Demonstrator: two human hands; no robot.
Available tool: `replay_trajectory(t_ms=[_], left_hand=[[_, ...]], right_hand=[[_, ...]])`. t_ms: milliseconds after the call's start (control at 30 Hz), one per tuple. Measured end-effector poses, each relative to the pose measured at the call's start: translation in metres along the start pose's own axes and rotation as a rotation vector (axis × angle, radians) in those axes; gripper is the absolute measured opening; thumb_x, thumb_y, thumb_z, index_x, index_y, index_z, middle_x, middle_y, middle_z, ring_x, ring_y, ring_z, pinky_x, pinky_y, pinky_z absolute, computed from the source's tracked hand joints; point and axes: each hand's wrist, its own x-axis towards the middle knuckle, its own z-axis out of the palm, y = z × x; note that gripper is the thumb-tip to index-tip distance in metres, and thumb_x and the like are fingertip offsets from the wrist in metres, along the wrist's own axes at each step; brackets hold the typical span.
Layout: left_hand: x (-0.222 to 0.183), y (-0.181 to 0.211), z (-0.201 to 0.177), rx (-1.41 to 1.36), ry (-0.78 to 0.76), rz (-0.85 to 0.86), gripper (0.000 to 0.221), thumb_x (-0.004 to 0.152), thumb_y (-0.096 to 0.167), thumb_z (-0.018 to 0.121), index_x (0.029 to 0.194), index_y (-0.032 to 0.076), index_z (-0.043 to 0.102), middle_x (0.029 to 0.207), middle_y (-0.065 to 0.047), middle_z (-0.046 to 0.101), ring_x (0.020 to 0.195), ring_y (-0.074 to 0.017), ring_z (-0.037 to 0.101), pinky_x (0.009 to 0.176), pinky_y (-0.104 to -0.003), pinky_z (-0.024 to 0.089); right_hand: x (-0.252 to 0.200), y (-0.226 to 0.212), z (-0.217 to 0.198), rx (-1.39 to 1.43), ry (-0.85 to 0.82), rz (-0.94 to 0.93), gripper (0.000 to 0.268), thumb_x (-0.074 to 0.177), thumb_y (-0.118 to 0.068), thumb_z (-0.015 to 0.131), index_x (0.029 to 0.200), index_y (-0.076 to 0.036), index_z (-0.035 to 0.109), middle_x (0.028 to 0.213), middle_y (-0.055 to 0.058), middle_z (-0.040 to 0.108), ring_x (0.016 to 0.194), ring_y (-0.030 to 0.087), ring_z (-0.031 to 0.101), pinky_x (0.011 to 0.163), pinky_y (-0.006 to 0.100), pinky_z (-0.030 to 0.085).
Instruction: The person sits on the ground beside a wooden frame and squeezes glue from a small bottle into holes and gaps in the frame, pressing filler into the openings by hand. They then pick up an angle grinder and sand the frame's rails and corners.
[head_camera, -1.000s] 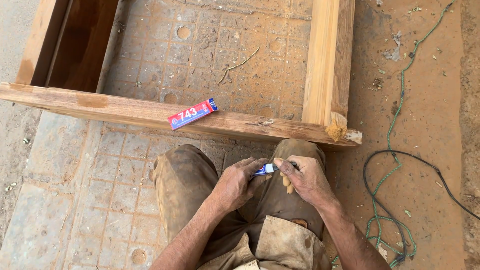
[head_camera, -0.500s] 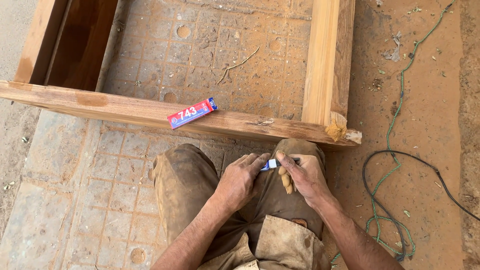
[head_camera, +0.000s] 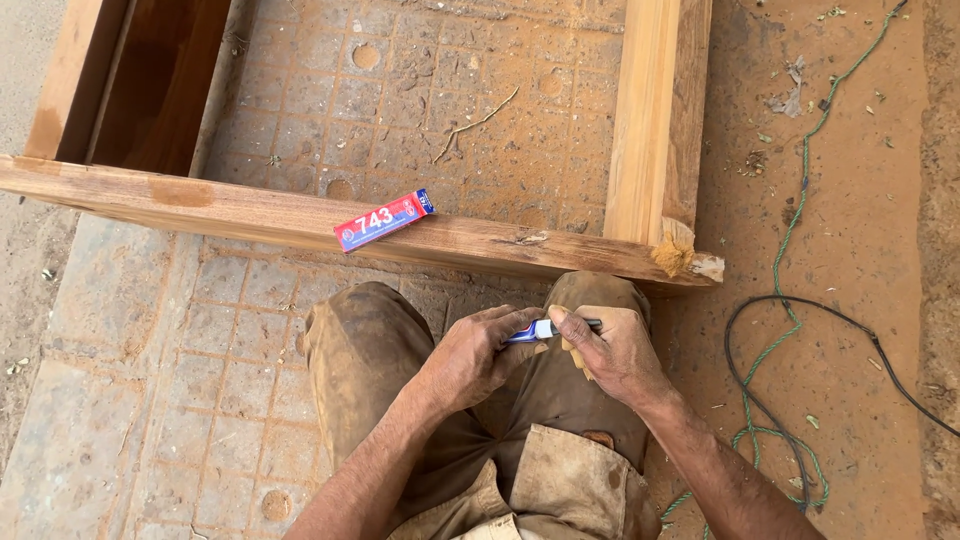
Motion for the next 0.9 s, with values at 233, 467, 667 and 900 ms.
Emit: replay_trajectory(t_ms=[233, 467, 667, 900], left_hand=[[-0.003, -0.016, 0.005, 0.24, -0.012, 0.215, 0.047, 0.089, 0.01, 0.072, 0.133, 0.001, 0.062, 0.114, -0.015, 0.069, 0.107, -0.0331, 0.066, 0.093, -0.043, 0.055], [-0.003, -0.022, 0.014, 0.418, -0.076, 0.395, 0.05, 0.088, 0.008, 0.061, 0.137, 0.0, 0.06, 0.119, -0.016, 0.064, 0.114, -0.034, 0.06, 0.1, -0.044, 0.047], [-0.008, -0.038, 0.02, 0.426, -0.094, 0.406, 0.049, 0.09, 0.009, 0.06, 0.138, -0.002, 0.058, 0.12, -0.017, 0.063, 0.115, -0.0337, 0.059, 0.101, -0.043, 0.046], [-0.016, -0.035, 0.022, 0.399, -0.119, 0.275, 0.048, 0.089, 0.007, 0.063, 0.137, 0.001, 0.059, 0.12, -0.016, 0.065, 0.115, -0.0336, 0.059, 0.101, -0.044, 0.046]], right_hand=[[0.01, -0.003, -0.029, -0.07, -0.295, -0.048, 0.055, 0.098, -0.05, 0.054, 0.074, -0.005, 0.071, 0.057, 0.002, 0.066, 0.048, 0.009, 0.062, 0.044, 0.026, 0.049], [0.018, -0.041, -0.046, -0.362, -0.797, -0.031, 0.04, 0.107, -0.037, 0.049, 0.091, -0.002, 0.063, 0.074, 0.004, 0.072, 0.058, 0.013, 0.066, 0.056, 0.031, 0.054], [0.022, -0.051, -0.033, -0.515, -0.84, -0.025, 0.035, 0.107, -0.029, 0.053, 0.087, -0.002, 0.064, 0.067, 0.005, 0.071, 0.059, 0.017, 0.07, 0.06, 0.034, 0.057], [0.014, -0.046, -0.022, -0.7, -0.741, -0.142, 0.033, 0.104, -0.031, 0.06, 0.089, -0.002, 0.068, 0.065, 0.013, 0.068, 0.065, 0.026, 0.071, 0.064, 0.041, 0.056]])
